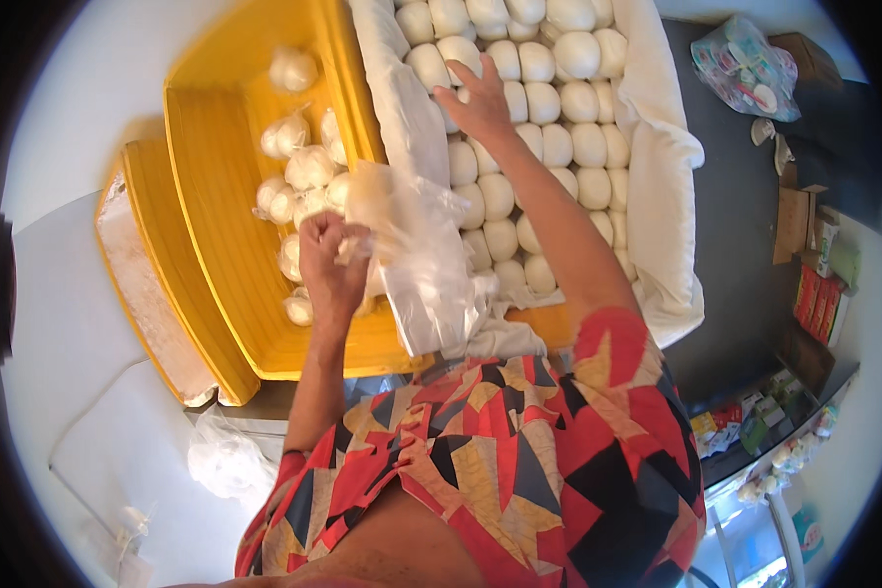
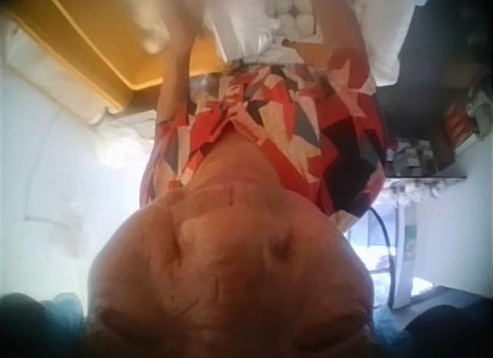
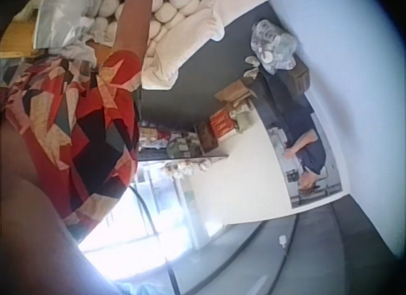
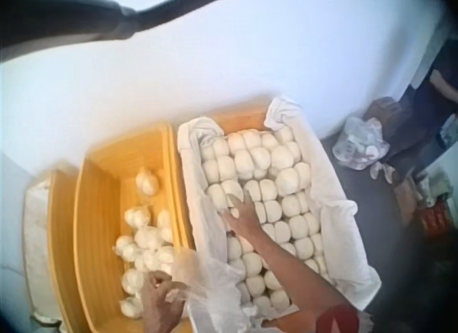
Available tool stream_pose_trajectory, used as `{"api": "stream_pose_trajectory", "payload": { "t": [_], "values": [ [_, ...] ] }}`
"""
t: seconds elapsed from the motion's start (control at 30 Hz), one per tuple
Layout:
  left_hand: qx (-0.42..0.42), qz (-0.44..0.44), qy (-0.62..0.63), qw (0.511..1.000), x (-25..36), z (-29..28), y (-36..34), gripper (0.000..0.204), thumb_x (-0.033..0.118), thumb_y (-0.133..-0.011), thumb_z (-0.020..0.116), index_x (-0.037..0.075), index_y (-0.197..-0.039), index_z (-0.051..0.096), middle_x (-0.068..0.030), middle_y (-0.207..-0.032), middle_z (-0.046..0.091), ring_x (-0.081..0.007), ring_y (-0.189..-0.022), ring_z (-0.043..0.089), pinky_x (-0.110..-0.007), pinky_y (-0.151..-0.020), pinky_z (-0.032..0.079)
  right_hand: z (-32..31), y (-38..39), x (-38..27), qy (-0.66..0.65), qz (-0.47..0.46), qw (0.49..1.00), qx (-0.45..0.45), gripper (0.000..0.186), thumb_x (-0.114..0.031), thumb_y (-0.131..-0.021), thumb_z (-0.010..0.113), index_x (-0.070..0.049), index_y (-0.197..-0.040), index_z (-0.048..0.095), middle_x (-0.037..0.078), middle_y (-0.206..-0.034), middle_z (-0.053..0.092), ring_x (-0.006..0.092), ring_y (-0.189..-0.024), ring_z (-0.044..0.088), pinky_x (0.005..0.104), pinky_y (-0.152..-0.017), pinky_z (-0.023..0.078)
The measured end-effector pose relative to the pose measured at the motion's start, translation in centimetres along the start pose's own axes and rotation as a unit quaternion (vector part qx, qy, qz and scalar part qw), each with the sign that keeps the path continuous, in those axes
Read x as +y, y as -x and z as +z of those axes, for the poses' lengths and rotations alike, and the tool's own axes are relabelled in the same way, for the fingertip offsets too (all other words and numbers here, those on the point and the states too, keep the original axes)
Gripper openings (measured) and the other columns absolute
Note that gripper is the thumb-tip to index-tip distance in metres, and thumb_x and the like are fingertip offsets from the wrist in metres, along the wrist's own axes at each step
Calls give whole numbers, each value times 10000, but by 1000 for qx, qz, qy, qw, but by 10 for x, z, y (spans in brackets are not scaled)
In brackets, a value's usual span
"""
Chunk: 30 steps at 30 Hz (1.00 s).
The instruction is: The person repeatedly picks white dough balls from a tray, places them into small clear plastic bags, and sets the filled bags into a yellow bin. The process continues throughout the clip with consistent hand movements and no visible tools.
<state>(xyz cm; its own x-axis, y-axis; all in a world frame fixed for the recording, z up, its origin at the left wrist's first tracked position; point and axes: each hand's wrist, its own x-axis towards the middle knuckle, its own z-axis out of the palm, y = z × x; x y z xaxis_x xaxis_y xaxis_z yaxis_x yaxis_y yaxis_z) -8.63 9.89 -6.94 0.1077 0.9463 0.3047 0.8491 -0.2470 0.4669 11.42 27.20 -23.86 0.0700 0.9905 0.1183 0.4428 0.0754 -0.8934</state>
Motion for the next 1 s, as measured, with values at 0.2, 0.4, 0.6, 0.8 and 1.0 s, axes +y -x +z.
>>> {"api": "stream_pose_trajectory", "payload": {
  "t": [0.2,0.4,0.6,0.8,1.0],
  "values": [
    [-54,-185,119,974,-3,-4,33,192,-43,-722,706,62,-877,661,-43,-793,541,-134,-697,526,-251,-636,435,73,-69,15,160,58,985,20,736,-576,-695,710,-243,-1323,518,223,-1510,126,434,-1398,41,517,-1061,317],
    [-149,-350,309,872,-17,-16,52,283,-84,-699,733,75,-903,617,-4,-891,564,-105,-777,551,-233,-716,459,5,-96,59,-185,178,957,-134,759,-426,-668,820,-148,-1313,533,156,-1302,481,283,-1145,509,443,-908,471],
    [-205,-268,305,890,-24,-40,33,166,-51,-758,702,52,-852,611,13,-883,584,-91,-793,549,-242,-755,441,-16,-75,57,-403,249,879,-45,688,-304,-707,818,-62,-1283,531,100,-1123,625,244,-1006,612,411,-781,534],
    [-67,-221,255,939,-18,-31,0,112,96,-857,580,-9,-887,605,-10,-739,596,-75,-628,517,-218,-587,429,-83,-9,-4,-579,171,797,21,539,-303,-864,616,-63,-1315,444,136,-1257,540,323,-1131,547,555,-887,477],
    [4,-117,144,983,-4,-14,-28,124,114,-864,612,-7,-893,607,-67,-602,564,-104,-526,512,-262,-522,437,-122,138,-64,-719,30,683,-129,648,-368,-744,660,11,-1248,510,227,-1343,456,357,-1198,499,498,-984,415]
  ]
}}
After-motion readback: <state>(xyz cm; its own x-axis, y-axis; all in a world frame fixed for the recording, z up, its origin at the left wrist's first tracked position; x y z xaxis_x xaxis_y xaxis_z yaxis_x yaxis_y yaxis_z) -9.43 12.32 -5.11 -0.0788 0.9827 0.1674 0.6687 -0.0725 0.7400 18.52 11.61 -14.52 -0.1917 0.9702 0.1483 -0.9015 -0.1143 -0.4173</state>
